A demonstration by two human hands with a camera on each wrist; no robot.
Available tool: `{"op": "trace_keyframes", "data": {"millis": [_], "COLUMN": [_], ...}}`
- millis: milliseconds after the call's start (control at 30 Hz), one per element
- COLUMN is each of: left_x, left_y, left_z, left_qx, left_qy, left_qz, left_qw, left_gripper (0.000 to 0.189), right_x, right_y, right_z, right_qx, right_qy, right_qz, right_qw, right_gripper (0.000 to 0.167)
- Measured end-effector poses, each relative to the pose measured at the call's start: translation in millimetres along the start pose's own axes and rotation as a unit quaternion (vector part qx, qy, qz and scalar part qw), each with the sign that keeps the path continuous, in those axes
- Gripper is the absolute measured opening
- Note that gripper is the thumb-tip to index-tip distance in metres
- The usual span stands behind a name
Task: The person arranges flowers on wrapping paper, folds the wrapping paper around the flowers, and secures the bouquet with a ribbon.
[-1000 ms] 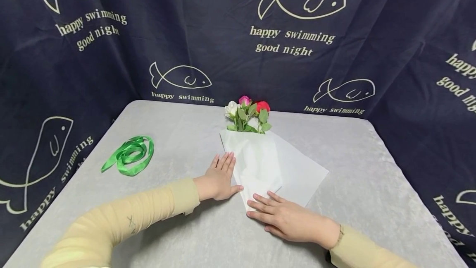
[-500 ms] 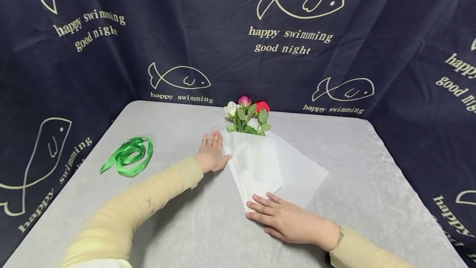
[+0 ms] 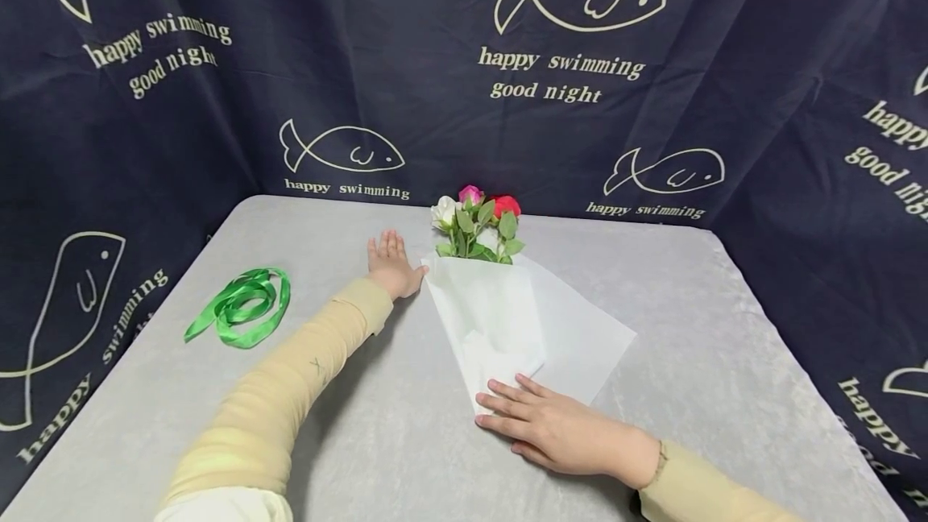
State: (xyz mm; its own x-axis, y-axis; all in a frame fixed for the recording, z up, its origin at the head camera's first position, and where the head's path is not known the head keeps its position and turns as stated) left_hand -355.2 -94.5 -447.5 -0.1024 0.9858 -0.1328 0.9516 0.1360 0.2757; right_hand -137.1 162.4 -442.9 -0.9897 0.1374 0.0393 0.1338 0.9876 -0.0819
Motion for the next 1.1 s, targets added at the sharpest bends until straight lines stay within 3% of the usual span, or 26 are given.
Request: {"op": "trace_keyframes", "data": {"millis": [200, 367, 567, 667, 800, 900, 1100], "left_x": [-3.4, -5.3, -3.7, -3.7, -8.0, -9.7, -8.2], "left_y": [-3.3, -9.8, -8.1, -4.9, -3.1, -4.6, -11.0], "left_z": [-7.3, -5.5, -4.7, -3.3, 0.2, -2.4, -13.2], "left_qx": [-0.010, 0.000, 0.035, 0.024, -0.019, -0.030, 0.016], "left_qy": [0.015, 0.015, 0.057, 0.077, 0.096, 0.100, 0.088], "left_qz": [-0.020, -0.037, -0.005, -0.001, -0.028, -0.038, -0.035], "left_qw": [0.9996, 0.9992, 0.9977, 0.9967, 0.9948, 0.9939, 0.9954], "left_gripper": [0.084, 0.087, 0.087, 0.085, 0.081, 0.077, 0.067], "right_x": [2.3, 3.9, 4.2, 4.3, 3.7, 4.0, 5.0], "right_y": [-1.3, -2.1, -0.1, -0.4, -2.4, -3.5, -3.0], "right_z": [-3.3, -4.8, -5.3, -5.3, -4.1, -4.0, -5.3], "right_qx": [0.013, -0.002, -0.016, -0.013, -0.011, -0.010, 0.002], "right_qy": [0.011, 0.003, -0.017, -0.015, -0.013, -0.009, 0.004], "right_qz": [-0.003, -0.005, -0.007, -0.011, -0.019, -0.019, -0.017], "right_qw": [0.9999, 1.0000, 0.9997, 0.9997, 0.9997, 0.9997, 0.9998], "right_gripper": [0.049, 0.048, 0.050, 0.049, 0.047, 0.046, 0.047]}}
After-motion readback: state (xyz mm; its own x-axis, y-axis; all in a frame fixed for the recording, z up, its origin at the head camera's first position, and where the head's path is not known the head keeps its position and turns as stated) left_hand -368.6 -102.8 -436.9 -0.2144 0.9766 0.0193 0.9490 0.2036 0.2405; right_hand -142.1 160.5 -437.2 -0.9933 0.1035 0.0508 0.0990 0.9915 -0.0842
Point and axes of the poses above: each hand's wrist, its own y-axis away from the middle knuckle, its own z-axis out of the palm, x = y × z, the point moved 3 cm from there along -y, towards the middle knuckle, and after that the axes turned 10 degrees about -z, right-handed, at the moved point
